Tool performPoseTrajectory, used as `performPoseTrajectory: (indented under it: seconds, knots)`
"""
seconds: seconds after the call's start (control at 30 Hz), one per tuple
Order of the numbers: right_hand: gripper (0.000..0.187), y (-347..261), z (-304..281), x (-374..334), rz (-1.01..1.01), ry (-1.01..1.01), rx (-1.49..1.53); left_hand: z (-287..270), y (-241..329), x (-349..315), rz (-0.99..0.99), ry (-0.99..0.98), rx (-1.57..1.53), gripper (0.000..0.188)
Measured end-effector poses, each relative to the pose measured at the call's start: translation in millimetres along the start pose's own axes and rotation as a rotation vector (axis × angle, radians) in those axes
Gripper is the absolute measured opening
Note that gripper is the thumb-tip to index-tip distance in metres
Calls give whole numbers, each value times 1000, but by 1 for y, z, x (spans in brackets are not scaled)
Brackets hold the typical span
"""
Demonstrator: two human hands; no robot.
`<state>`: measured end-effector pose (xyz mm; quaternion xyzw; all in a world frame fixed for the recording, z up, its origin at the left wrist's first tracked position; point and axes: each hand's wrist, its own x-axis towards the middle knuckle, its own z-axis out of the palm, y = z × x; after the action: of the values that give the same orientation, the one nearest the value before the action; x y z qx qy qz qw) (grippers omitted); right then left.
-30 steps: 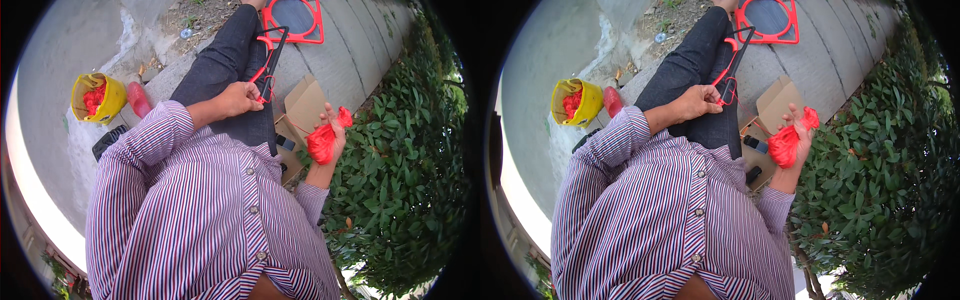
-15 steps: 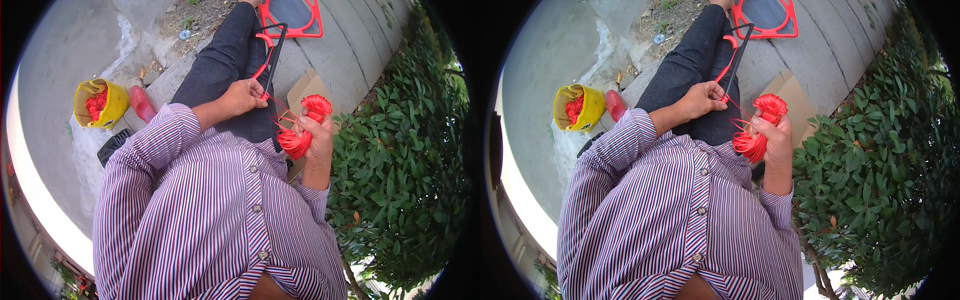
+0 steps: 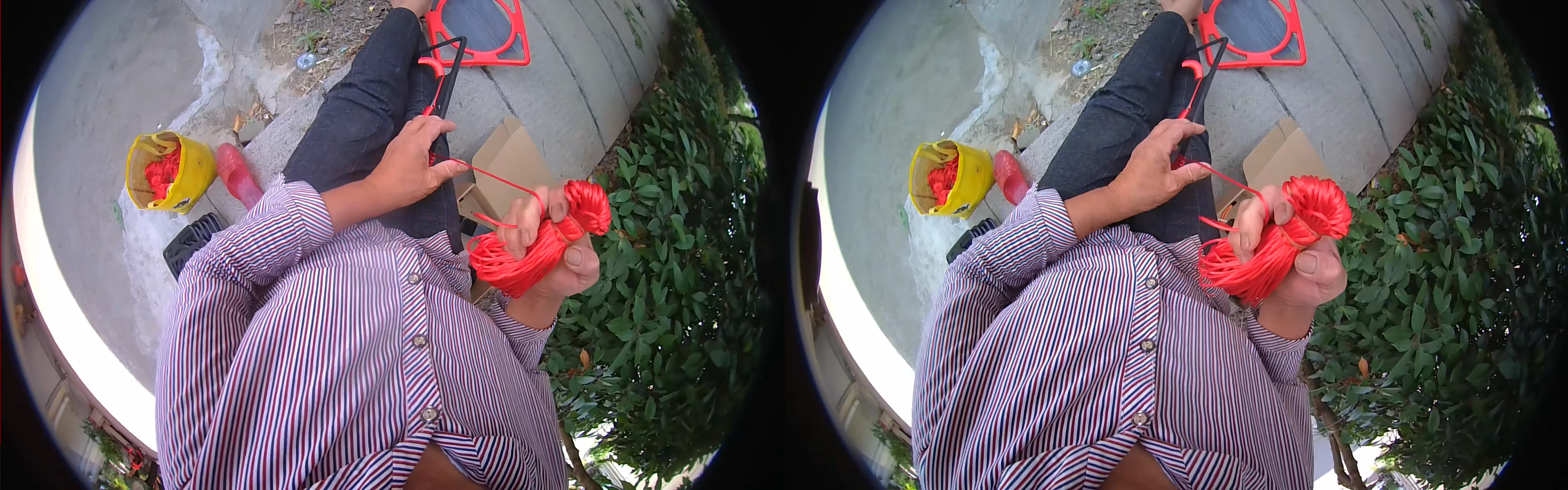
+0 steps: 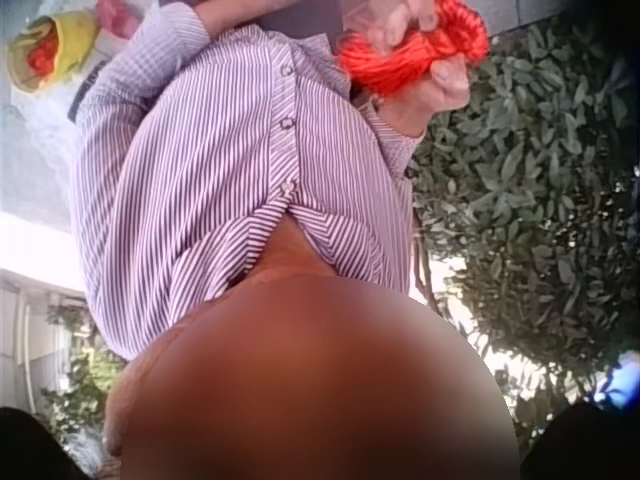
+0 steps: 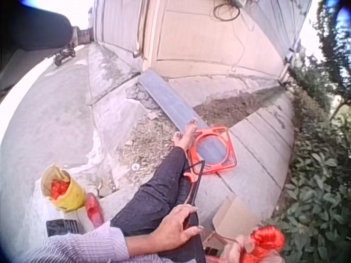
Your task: Wrapping a red ribbon around a circular plastic frame.
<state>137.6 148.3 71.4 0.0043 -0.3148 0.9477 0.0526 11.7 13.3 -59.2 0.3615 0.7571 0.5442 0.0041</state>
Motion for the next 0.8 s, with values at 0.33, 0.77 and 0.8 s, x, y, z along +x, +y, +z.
performPoseTrajectory:
  seconds: [0.33, 0.77, 0.8]
  knots:
    - [35, 76, -123, 68, 296, 63, -1877, -3, -65, 14, -564, -276, -116, 27]
    - [45, 83, -87, 47, -211, 193, -1519, -13, 11, 34, 12, 5, 172, 8]
    - [45, 74, -83, 43, -231, 163, -1613, -10, 10, 37, -206, 9, -106, 9]
